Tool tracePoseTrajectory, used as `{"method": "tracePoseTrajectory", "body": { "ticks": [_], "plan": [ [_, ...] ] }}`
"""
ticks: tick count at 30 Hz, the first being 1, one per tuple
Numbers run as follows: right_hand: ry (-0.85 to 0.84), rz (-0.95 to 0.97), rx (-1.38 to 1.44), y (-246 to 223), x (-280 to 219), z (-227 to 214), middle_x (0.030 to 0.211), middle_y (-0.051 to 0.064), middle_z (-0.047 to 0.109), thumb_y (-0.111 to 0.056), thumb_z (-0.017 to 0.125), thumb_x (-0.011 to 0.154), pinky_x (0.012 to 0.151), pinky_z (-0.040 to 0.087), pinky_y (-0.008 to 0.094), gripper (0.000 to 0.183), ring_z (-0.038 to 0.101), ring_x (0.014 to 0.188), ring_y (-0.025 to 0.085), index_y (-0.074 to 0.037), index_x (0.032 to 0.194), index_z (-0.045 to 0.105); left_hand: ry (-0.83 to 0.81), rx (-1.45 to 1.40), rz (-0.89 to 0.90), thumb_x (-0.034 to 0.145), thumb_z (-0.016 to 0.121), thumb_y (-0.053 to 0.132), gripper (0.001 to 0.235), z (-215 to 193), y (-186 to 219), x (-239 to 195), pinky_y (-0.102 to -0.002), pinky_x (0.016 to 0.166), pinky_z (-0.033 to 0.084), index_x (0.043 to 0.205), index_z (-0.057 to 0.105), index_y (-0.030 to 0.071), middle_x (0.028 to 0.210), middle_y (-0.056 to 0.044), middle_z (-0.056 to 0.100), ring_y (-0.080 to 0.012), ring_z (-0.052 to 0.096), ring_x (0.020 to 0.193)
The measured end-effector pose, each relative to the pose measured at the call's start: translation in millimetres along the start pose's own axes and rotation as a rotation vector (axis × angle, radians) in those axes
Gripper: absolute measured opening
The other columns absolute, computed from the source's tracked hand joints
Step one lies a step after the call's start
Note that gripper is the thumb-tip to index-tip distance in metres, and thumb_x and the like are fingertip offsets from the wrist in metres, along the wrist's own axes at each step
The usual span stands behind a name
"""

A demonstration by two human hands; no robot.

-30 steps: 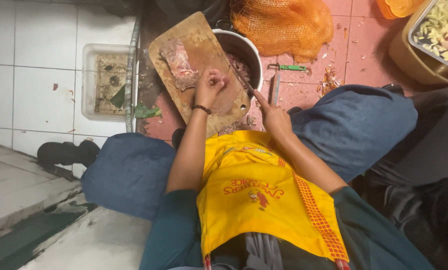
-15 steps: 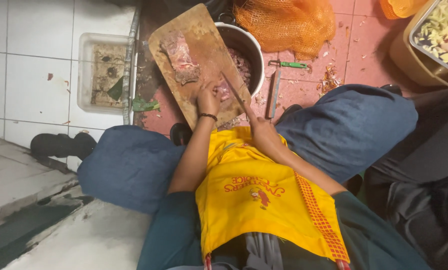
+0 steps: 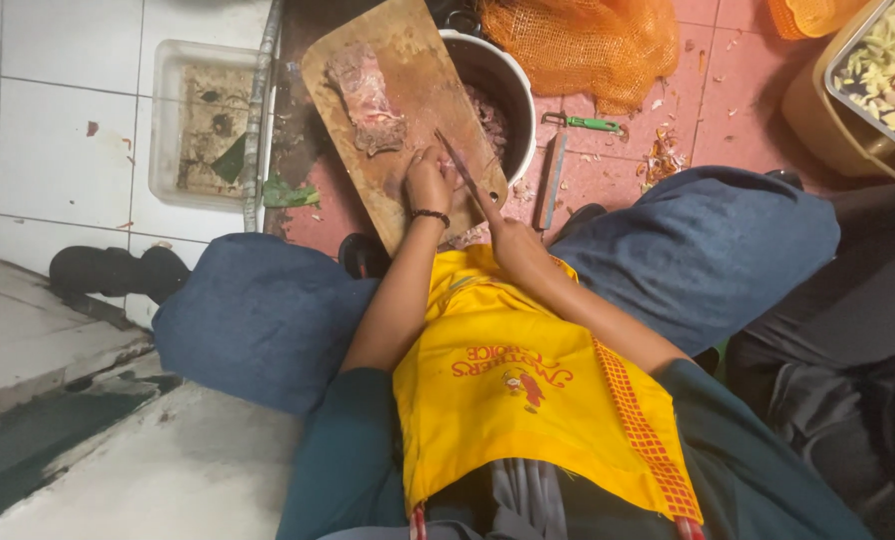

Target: The person cuts raw meat into small pieces on a wooden cutting board while sitting on the floor.

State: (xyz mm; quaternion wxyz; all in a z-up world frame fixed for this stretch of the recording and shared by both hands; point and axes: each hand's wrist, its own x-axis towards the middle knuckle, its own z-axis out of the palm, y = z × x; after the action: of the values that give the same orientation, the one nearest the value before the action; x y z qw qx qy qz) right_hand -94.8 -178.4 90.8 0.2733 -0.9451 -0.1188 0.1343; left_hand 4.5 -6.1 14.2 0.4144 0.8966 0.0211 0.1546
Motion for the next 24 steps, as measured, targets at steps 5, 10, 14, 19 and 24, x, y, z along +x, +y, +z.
{"method": "tracePoseTrajectory", "body": {
  "ticks": [5, 10, 14, 19, 24],
  "plan": [
    [-0.005, -0.037, 0.086, -7, -1, -12, 0.081, 0.032, 0.067, 0.0, 0.052, 0.092, 0.07, 0.05, 0.058, 0.083, 0.067, 0.076, 0.049, -0.019, 0.166, 0.018, -0.075, -0.223, -0.308, 0.084, 0.065, -0.008, 0.014, -9, 16, 6, -0.034, 0.055, 0.061, 0.092, 0.063, 0.003, 0.091, -0.012, 0.065, -0.023, 0.07, 0.069],
    [-0.055, -0.071, 0.188, -27, -34, -49, 0.074, 0.031, 0.067, -0.009, 0.067, 0.075, 0.064, 0.048, 0.057, 0.098, 0.065, 0.071, 0.05, -0.016, 0.159, 0.018, -0.134, -0.308, -0.37, 0.087, 0.066, -0.005, 0.01, -8, 11, 4, -0.034, 0.056, 0.062, 0.092, 0.061, 0.003, 0.091, -0.012, 0.065, -0.0232, 0.074, 0.067],
    [-0.03, -0.088, 0.206, 0, -8, -12, 0.082, 0.034, 0.066, -0.005, 0.06, 0.082, 0.068, 0.05, 0.057, 0.09, 0.066, 0.076, 0.051, -0.015, 0.161, 0.018, -0.015, -0.064, -0.101, 0.079, 0.069, -0.005, 0.012, 7, -9, 4, -0.042, 0.061, 0.057, 0.087, 0.065, 0.003, 0.083, -0.016, 0.066, -0.0335, 0.069, 0.072],
    [0.023, -0.066, 0.098, 20, 39, 22, 0.086, 0.036, 0.066, 0.0, 0.047, 0.097, 0.072, 0.051, 0.058, 0.076, 0.068, 0.08, 0.05, -0.019, 0.166, 0.022, -0.009, -0.015, -0.059, 0.082, 0.068, -0.001, 0.007, 7, -17, 11, -0.047, 0.069, 0.054, 0.084, 0.064, 0.004, 0.083, -0.018, 0.066, -0.0377, 0.068, 0.076],
    [-0.089, 0.017, 0.024, -10, -8, -22, 0.08, 0.033, 0.068, -0.003, 0.049, 0.095, 0.07, 0.051, 0.058, 0.079, 0.068, 0.075, 0.048, -0.022, 0.165, 0.018, 0.026, 0.011, -0.014, 0.071, 0.072, -0.003, 0.016, 5, -15, 5, -0.045, 0.063, 0.055, 0.084, 0.065, 0.003, 0.082, -0.019, 0.066, -0.0365, 0.068, 0.073]
  ]
}}
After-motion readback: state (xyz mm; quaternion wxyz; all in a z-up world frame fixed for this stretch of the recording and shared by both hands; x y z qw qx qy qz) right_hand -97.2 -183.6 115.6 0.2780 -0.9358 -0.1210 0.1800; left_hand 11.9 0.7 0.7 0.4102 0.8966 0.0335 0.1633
